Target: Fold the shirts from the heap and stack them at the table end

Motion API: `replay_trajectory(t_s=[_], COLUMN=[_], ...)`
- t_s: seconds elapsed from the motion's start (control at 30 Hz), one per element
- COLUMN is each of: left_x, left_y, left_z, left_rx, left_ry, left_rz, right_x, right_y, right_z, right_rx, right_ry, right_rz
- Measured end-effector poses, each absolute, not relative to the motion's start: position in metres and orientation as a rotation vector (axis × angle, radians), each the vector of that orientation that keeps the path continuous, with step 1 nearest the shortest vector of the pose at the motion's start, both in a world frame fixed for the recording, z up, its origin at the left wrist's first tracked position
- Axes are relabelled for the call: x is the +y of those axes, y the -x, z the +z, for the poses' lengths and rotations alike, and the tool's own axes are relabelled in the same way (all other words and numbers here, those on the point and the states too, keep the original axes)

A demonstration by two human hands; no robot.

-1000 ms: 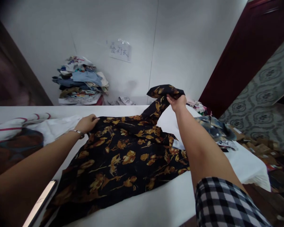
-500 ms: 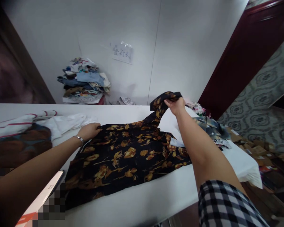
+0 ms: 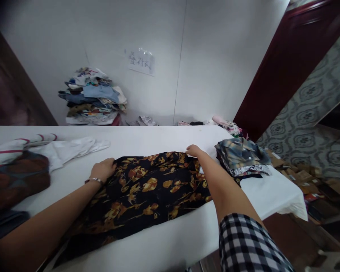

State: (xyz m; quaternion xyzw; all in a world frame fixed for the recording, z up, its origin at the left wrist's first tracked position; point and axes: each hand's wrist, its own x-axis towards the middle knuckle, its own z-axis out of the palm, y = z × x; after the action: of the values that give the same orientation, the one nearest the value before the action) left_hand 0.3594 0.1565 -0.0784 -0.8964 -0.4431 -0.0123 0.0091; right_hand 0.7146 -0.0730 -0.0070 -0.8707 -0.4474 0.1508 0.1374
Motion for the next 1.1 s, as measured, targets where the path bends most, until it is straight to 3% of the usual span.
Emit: replay_trajectory(t_s=[0.27, 0.47, 0.6, 0.77, 0.97, 1.1], left_x=[0.16, 0.16, 0.16, 0.158, 0.16, 0.163], left_y=[-0.359, -0.359, -0.36, -0.361, -0.359, -0.359], left_z=[-0.079, -0.081, -0.08, -0.078, -0.08, -0.083], left_rx=[-1.359, -1.334, -1.353, -1.363, -1.352, -1.35], left_ry=[2.801, 2.807, 2.831, 2.821, 2.811, 2.81], left_rz=[0.005, -0.036, -0.033, -0.034, -0.04, -0.07], right_x=[-0.112, -0.171, -0.177, -0.14, -0.116, -0.12], right_y=[-0.688, -0.616, -0.632, -0.692, -0.699, -0.686], right_z=[-0.015, -0.031, -0.036, -0.035, -0.048, -0.051], right_rx=[-1.536, -2.133, -1.785, -1.111, -1.211, -1.391], right_ry=[2.684, 2.453, 2.192, 2.168, 2.166, 2.273], right_rz=[0.463, 0.379, 0.632, 0.545, 0.826, 0.788])
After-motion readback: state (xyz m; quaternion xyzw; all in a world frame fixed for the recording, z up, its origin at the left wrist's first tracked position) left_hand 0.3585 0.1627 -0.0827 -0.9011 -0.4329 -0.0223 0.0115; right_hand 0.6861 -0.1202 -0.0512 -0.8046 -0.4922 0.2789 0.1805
